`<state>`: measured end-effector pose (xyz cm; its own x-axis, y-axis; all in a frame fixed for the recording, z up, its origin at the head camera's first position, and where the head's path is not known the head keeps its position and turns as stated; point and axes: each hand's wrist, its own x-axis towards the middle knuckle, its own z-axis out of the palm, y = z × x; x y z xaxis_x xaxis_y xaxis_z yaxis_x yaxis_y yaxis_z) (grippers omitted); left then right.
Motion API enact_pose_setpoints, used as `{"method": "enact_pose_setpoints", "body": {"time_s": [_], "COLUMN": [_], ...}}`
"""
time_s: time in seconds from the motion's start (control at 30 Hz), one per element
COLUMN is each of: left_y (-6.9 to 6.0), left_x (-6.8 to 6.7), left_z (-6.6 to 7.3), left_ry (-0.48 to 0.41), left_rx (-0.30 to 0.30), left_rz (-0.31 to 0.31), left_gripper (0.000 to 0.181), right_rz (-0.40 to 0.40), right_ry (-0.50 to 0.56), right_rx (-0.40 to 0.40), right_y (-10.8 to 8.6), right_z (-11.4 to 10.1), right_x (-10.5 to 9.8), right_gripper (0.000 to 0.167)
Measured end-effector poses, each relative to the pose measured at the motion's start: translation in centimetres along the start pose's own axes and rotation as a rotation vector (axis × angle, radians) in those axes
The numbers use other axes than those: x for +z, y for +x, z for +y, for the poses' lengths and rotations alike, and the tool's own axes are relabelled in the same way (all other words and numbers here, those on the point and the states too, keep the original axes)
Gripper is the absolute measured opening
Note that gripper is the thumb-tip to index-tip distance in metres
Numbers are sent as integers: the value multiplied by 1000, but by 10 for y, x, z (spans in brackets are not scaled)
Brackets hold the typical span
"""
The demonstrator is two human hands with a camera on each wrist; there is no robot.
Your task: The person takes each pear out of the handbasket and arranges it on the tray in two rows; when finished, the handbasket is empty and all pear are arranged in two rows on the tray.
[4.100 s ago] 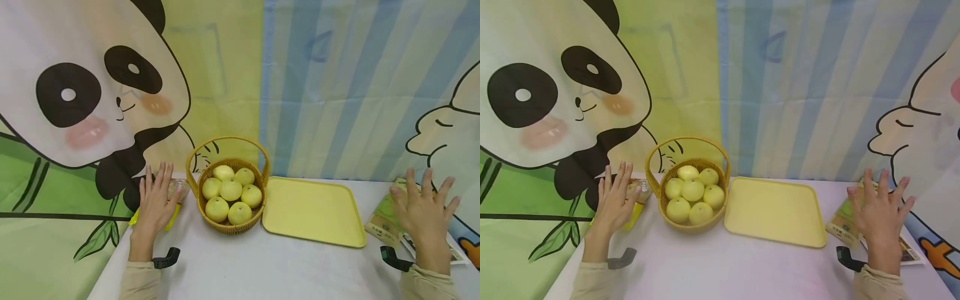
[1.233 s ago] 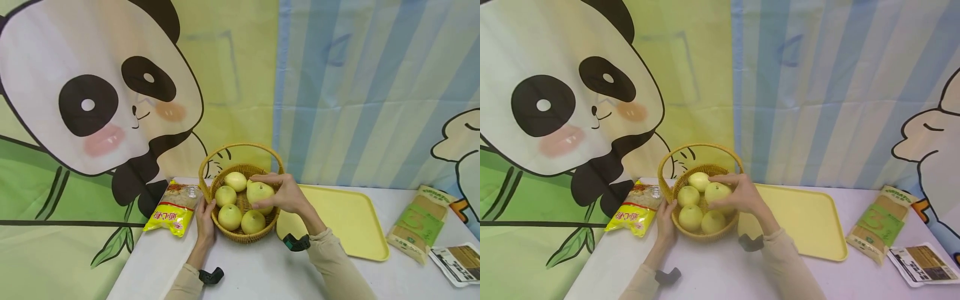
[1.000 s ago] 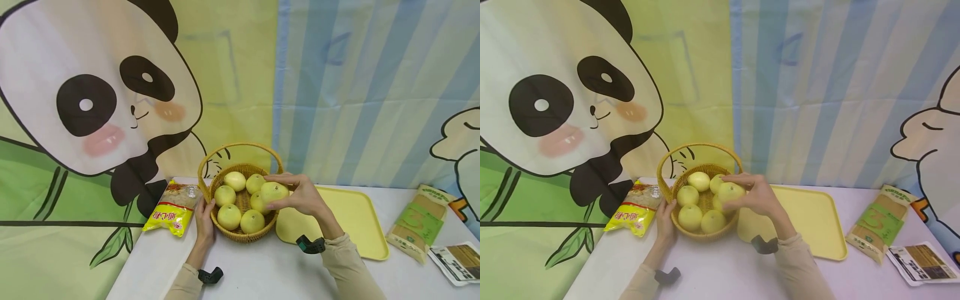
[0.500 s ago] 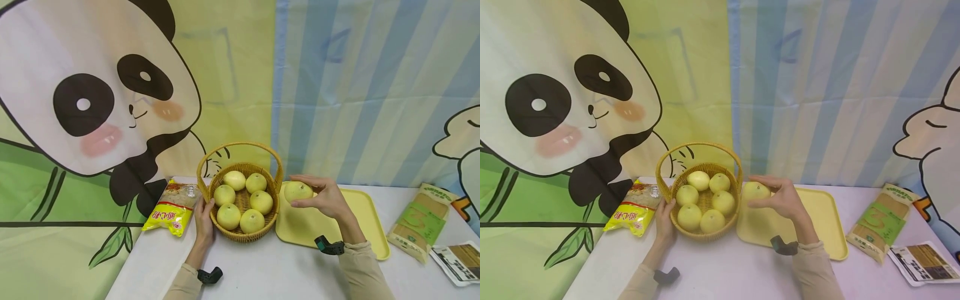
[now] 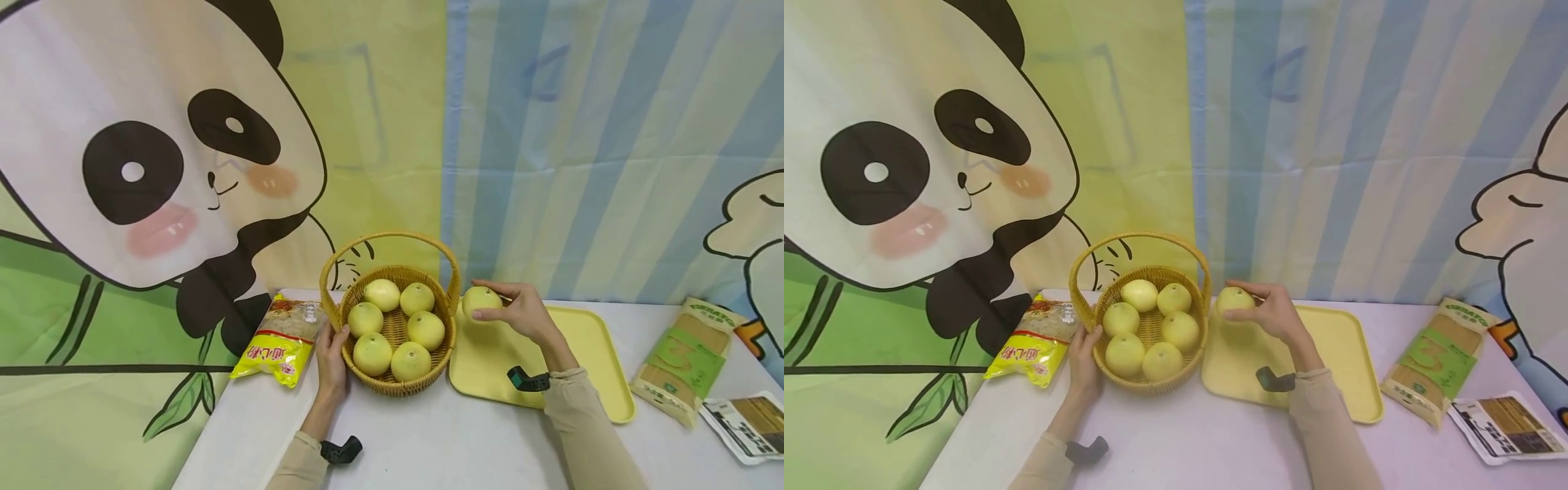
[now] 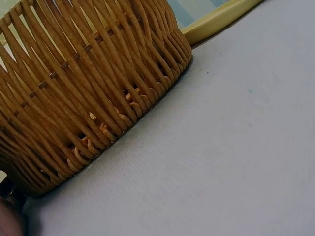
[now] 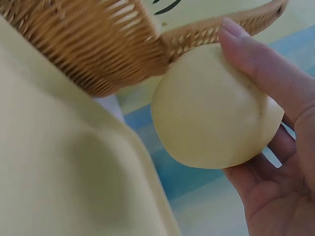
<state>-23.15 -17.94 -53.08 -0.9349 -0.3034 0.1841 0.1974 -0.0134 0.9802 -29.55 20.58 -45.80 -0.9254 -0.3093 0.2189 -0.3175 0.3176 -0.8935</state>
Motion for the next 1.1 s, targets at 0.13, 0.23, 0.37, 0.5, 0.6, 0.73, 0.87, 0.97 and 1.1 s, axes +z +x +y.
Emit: {"method": "enact_pose_setpoints", "body": {"time_s": [0.13,0.23,0.37,0.5,0.6,0.73,0.87,0.97,1.1], "left_y": [-1,0,1,1,0,-1,-2,-2,0], "left_x": [0,0,-1,-2,-2,-1,-1,-1,-1], "left_z": [0,-1,-1,-2,-2,-1,-1,-2,-2], "left_ry": [-13,-14,-8,-6,-7,1,6,-4,-6], "left_rx": [-13,-19,-13,-8,-11,-16,-25,-25,-16], "left_rz": [-16,-17,-7,-12,-15,-14,-15,-10,-4], "left_gripper": [46,47,47,47,46,45,46,46,46], "right_rz": [-3,-17,-39,-56,-61,-78,-97,-102,-112], "right_ry": [23,64,108,115,109,100,54,46,63], "right_rx": [51,76,101,121,135,142,132,130,122], "right_y": [9,15,20,23,23,22,24,26,28], "right_z": [11,20,30,35,37,38,40,42,43], "right_x": [3,5,10,12,13,12,10,10,11], "right_gripper": [68,67,67,68,68,67,67,67,67]}}
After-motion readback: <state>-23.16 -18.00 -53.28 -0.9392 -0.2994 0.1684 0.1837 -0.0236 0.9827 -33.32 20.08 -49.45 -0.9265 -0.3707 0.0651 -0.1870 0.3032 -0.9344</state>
